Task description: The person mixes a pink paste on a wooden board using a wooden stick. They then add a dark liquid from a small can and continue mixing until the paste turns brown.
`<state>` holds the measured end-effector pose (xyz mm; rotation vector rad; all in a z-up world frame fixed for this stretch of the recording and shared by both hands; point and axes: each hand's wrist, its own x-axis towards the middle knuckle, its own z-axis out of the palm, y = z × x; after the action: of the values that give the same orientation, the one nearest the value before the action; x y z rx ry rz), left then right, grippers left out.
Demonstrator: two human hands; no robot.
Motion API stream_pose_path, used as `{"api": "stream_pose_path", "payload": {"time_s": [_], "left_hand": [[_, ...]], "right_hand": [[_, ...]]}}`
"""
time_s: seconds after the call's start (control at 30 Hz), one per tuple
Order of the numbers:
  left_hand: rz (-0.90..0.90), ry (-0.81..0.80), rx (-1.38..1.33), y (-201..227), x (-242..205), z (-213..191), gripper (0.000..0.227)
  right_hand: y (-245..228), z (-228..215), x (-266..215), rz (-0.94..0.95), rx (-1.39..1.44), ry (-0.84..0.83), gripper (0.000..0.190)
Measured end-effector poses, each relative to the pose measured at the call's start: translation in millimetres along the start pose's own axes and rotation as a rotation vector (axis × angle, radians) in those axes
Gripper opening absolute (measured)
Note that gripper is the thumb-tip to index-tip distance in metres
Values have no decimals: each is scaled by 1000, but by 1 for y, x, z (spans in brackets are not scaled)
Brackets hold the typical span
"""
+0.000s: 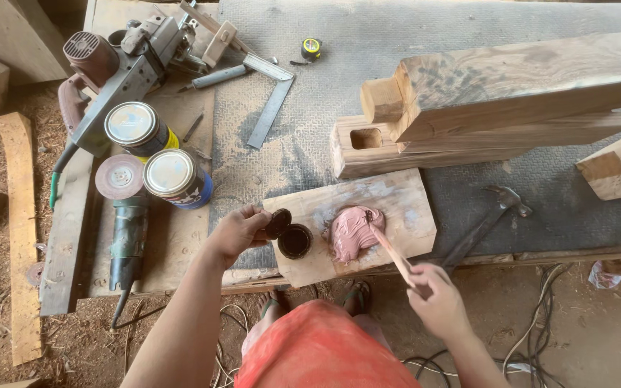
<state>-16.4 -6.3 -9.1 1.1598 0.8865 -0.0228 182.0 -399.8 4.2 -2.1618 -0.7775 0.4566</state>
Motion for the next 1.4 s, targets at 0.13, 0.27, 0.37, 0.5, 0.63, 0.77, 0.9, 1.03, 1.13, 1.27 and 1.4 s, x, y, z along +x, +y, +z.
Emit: {"api": "stream_pose_path", "payload": {"time_s": [0.13, 0.27, 0.37, 0.5, 0.63, 0.77, 0.9, 1.03, 1.13, 1.27, 1.4], "left_hand": [[11, -8, 5, 0, -3, 0, 24], [35, -12, 49, 2, -6, 2, 26], [44, -17, 33, 1, -6, 2, 26], [106, -26, 35, -3, -3, 3, 29], [99, -19, 12, -8, -1, 5, 30], [105, -7, -9, -8, 1, 4, 28], [137, -1, 69, -14, -1, 4, 28], [145, 6, 39, -12, 2, 3, 26], [156, -2, 60, -14, 2, 4, 25], [196, -18, 101, -11, 2, 2, 22], [184, -11, 114, -9, 0, 5, 21]], "right_hand": [[-15, -25, -16, 26, -114, 48, 23], [-62, -49, 0, 45, -53, 45, 24], [-117, -47, 23, 84, -49, -45, 23], [-194, -13, 65, -65, -359, -278, 24], [-241, 52, 97, -314, -524, -432, 23], [-257, 94, 115, -378, -707, -496, 21], [-251, 92, 125, -208, -589, -543, 24], [-243, 82, 128, -222, -497, -498, 24], [-238, 81, 117, -309, -539, -500, 19], [-249, 80, 112, -306, -590, -634, 17], [-262, 83, 106, -444, -682, -516, 15]]}}
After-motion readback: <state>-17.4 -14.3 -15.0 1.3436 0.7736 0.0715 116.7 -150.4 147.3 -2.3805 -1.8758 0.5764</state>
